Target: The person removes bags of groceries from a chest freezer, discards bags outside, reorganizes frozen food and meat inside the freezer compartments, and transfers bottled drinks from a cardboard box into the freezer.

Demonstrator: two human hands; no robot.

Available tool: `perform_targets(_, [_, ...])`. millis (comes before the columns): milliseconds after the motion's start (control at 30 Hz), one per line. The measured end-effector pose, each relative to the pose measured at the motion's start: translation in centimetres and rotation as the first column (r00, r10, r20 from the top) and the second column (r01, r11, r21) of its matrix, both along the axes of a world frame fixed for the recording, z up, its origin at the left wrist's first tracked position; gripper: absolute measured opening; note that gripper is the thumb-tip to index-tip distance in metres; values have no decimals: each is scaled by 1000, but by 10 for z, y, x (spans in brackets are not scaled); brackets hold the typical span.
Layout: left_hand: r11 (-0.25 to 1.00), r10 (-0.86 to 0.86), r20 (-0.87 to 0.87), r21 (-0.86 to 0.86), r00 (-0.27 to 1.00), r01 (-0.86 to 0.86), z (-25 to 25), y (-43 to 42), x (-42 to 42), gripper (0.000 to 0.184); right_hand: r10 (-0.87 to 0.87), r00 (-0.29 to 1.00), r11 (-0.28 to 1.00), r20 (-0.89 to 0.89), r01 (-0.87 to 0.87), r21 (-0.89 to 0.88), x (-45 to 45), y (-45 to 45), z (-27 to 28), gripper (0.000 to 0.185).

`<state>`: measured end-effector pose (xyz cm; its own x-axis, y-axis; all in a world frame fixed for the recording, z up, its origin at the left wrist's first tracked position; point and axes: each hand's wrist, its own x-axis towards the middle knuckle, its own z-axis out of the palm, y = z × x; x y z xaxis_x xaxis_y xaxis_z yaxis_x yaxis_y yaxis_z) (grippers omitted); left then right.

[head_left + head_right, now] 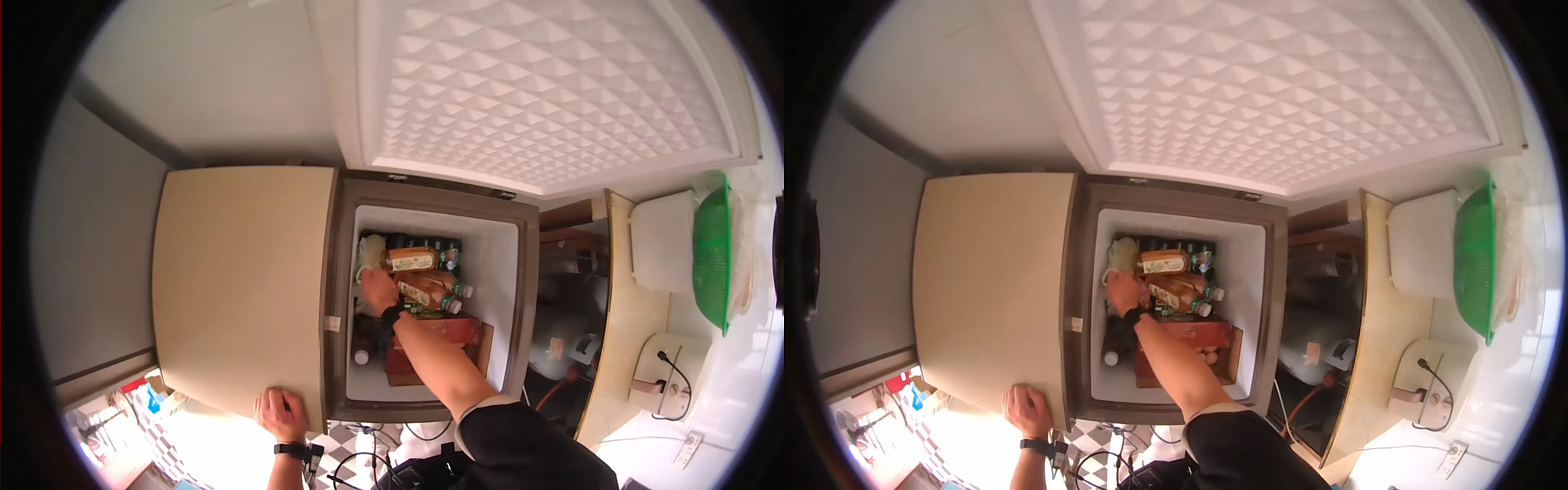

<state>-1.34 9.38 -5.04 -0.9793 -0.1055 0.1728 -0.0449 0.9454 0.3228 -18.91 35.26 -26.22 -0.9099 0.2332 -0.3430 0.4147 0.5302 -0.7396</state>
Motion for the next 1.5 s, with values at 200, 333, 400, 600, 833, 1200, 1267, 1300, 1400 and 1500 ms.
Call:
perform_targets(200, [1000, -8, 1, 10, 1000, 8, -1, -2, 1, 17, -362, 917, 878, 167, 396, -270, 16, 0, 42, 34])
perform_targets(333, [1000, 11, 16, 8, 1000, -11, 2, 1, 2, 16, -387, 918, 819, -79, 303, -487, 30, 19, -7, 24])
perform_targets(400, [1000, 29, 7, 7, 1000, -29, 3, 0, -1, 16, -463, 883, 613, 79, 383, -691, 25, 25, 65, 23])
perform_targets(600, [1000, 8, -15, 7, 1000, -8, 4, -4, 0, 16, -345, 850, 140, 398, 466, -874, 29, 66, 173, 27])
perform_targets(833, [999, -10, -101, 40, 995, 14, 11, -6, -4, 17, -237, 889, 21, 392, 408, -913, 29, 69, 281, 27])
perform_targets(1200, [963, -21, 15, 269, 1000, 16, 34, -20, 5, 20, -100, 986, 31, 133, 136, -990, 39, -16, 481, 20])
perform_targets(1267, [894, -80, -63, 437, 995, 99, 66, -23, 0, 54, -107, 987, 40, 122, 127, -991, 39, -51, 502, 17])
perform_targets(1300, [900, -111, -279, 378, 954, 215, 81, -22, -7, 74, -133, 982, 61, 134, 143, -988, 40, -68, 512, 15])
perform_targets(1400, [880, -121, -353, 395, 928, 265, 143, -28, -33, 92, -38, 992, 31, 121, 122, -992, 35, -114, 508, 15])
perform_targets(1500, [885, -88, -293, 416, 952, 209, 141, -55, -63, 73, -49, 977, 116, 206, 210, -971, 16, -148, 500, 16])
